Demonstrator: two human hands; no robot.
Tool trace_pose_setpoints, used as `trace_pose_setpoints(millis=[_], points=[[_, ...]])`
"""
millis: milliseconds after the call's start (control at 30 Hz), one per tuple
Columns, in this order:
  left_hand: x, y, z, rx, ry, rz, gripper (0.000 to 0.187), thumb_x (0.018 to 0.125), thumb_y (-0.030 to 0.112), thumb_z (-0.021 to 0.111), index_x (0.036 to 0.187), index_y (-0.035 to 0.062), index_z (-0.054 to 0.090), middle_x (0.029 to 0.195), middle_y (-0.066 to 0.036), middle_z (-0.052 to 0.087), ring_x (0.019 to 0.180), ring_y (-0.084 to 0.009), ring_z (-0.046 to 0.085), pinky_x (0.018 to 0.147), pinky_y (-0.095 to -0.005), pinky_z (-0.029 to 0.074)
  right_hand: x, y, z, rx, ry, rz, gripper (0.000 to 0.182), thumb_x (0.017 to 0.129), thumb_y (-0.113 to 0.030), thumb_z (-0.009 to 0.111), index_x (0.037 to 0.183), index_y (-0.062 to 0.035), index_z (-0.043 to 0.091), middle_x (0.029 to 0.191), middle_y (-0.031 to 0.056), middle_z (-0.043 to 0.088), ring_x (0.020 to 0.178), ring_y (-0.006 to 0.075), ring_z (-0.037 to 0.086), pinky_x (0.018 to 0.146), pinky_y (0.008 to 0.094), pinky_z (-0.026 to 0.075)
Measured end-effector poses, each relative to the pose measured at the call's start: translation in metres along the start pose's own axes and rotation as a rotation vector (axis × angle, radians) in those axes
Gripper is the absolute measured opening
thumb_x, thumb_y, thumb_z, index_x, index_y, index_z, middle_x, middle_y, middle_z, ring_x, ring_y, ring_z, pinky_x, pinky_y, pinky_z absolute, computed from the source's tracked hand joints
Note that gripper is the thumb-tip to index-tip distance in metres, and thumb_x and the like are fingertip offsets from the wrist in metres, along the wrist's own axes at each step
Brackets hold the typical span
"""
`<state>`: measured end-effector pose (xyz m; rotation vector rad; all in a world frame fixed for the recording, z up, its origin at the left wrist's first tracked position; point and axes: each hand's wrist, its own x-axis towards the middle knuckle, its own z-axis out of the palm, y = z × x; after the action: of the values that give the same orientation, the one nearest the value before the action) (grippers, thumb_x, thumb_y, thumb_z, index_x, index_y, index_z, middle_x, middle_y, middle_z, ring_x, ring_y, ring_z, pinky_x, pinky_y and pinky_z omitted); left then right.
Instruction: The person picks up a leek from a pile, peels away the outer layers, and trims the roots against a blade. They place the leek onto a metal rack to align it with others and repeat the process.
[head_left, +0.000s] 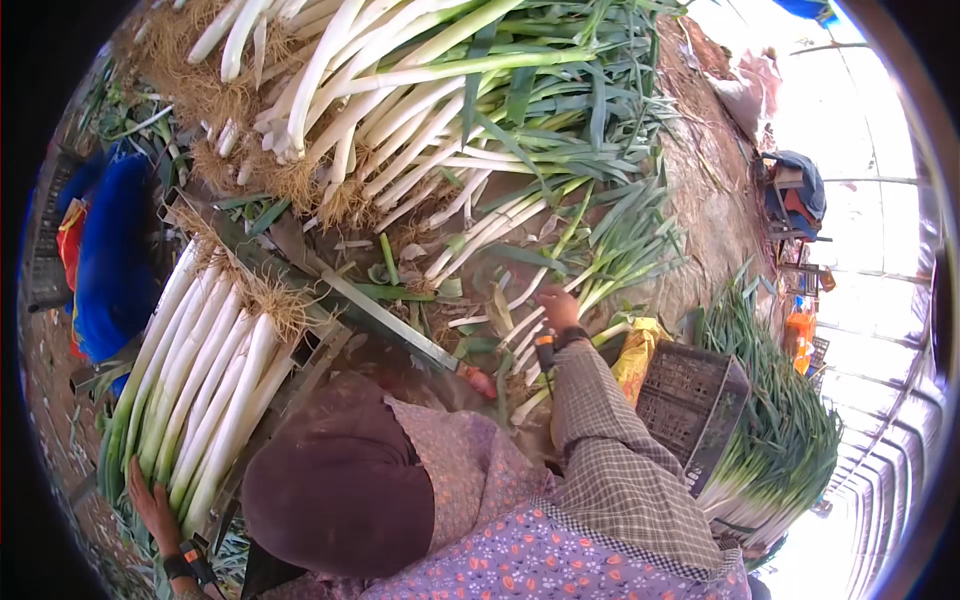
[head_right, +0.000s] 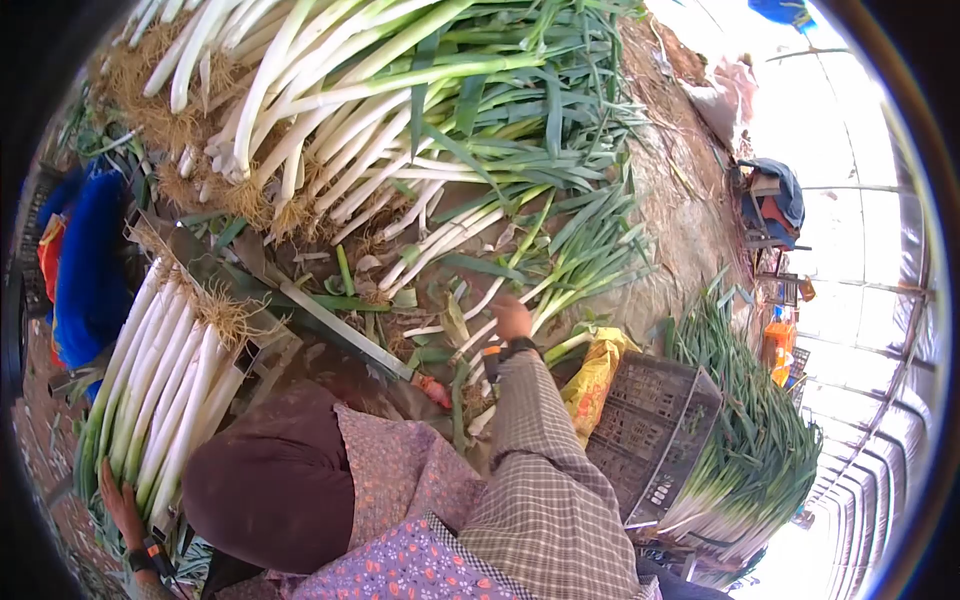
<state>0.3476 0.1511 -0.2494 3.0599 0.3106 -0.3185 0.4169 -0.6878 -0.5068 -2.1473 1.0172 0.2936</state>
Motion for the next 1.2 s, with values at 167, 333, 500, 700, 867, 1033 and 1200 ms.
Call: trace_pose_setpoints(millis=[167, 333, 500, 700, 867, 1033, 1200], points=[[0.001, 0.007, -0.004, 0.021, -0.020, -0.028, 0.061, 0.090, 0.031, 0.040, 0.146, 0.0065, 0.035, 0.148, -0.016, 0.037, 0.138, -0.0343, 0.030, 0.114, -0.0454, 0.019, 0.028, -0.024, 0.049, -0.383, -0.151, -0.063, 0.029, 0.077, -0.027, 0.068, 0.101, -0.0113, 0.071, 0.096, 0.0142, 0.070, 0.089, 0.0297, 0.067, 0.079, 0.0388, 0.052], [0.001, 0.008, -0.005, 0.038, -0.022, -0.026, 0.061, 0.091, 0.032, 0.039, 0.146, 0.0061, 0.035, 0.148, -0.016, 0.037, 0.138, -0.0342, 0.030, 0.114, -0.0451, 0.019, 0.014, -0.043, 0.037, 0.040, 0.166, -0.073, 0.026, 0.080, -0.025, 0.068, 0.096, -0.0035, 0.069, 0.080, 0.0093, 0.068, 0.059, 0.0167, 0.064, 0.056, 0.0330, 0.051], [0.000, -0.007, 0.003, 0.066, -0.007, -0.015, 0.062, 0.090, 0.033, 0.040, 0.145, 0.0059, 0.036, 0.148, -0.016, 0.038, 0.138, -0.0340, 0.031, 0.114, -0.0450, 0.019, -0.049, -0.035, -0.016, 0.406, -0.209, 0.158, 0.028, 0.083, -0.012, 0.062, 0.105, -0.0010, 0.049, 0.072, 0.0058, 0.060, 0.052, 0.0108, 0.052, 0.039, 0.0253, 0.037], [0.000, 0.001, -0.001, 0.020, 0.024, 0.007, 0.061, 0.090, 0.031, 0.040, 0.145, 0.0064, 0.036, 0.148, -0.016, 0.038, 0.137, -0.0347, 0.032, 0.114, -0.0453, 0.020, -0.131, -0.094, -0.071, 0.685, -0.128, -0.006, 0.037, 0.084, -0.007, 0.061, 0.119, -0.0026, 0.050, 0.081, 0.0024, 0.060, 0.057, 0.0060, 0.050, 0.043, 0.0202, 0.034], [0.001, -0.011, 0.009, 0.029, 0.029, 0.019, 0.059, 0.089, 0.024, 0.043, 0.146, 0.0078, 0.036, 0.146, -0.016, 0.039, 0.136, -0.0349, 0.033, 0.113, -0.0450, 0.021, -0.108, -0.124, -0.073, 0.719, -0.379, 0.003, 0.019, 0.089, -0.014, 0.060, 0.104, -0.0060, 0.052, 0.074, -0.0007, 0.053, 0.058, 0.0059, 0.050, 0.043, 0.0208, 0.038], [-0.004, 0.010, 0.000, 0.031, 0.066, 0.003, 0.059, 0.088, 0.018, 0.044, 0.145, 0.0081, 0.036, 0.146, -0.014, 0.041, 0.136, -0.0327, 0.034, 0.113, -0.0449, 0.022, -0.104, -0.092, -0.046, 0.661, -0.025, -0.032, 0.011, 0.091, -0.017, 0.061, 0.094, -0.0088, 0.054, 0.069, -0.0016, 0.052, 0.049, 0.0058, 0.046, 0.040, 0.0214, 0.038], [-0.002, 0.009, 0.000, 0.003, 0.085, 0.042, 0.060, 0.086, 0.017, 0.045, 0.145, 0.0072, 0.036, 0.145, -0.014, 0.041, 0.135, -0.0335, 0.035, 0.112, -0.0447, 0.024, 0.000, 0.010, -0.039, 0.648, 0.166, 0.382, 0.026, 0.083, -0.021, 0.070, 0.098, -0.0018, 0.060, 0.073, 0.0057, 0.057, 0.058, 0.0223, 0.059, 0.044, 0.0300, 0.048]])
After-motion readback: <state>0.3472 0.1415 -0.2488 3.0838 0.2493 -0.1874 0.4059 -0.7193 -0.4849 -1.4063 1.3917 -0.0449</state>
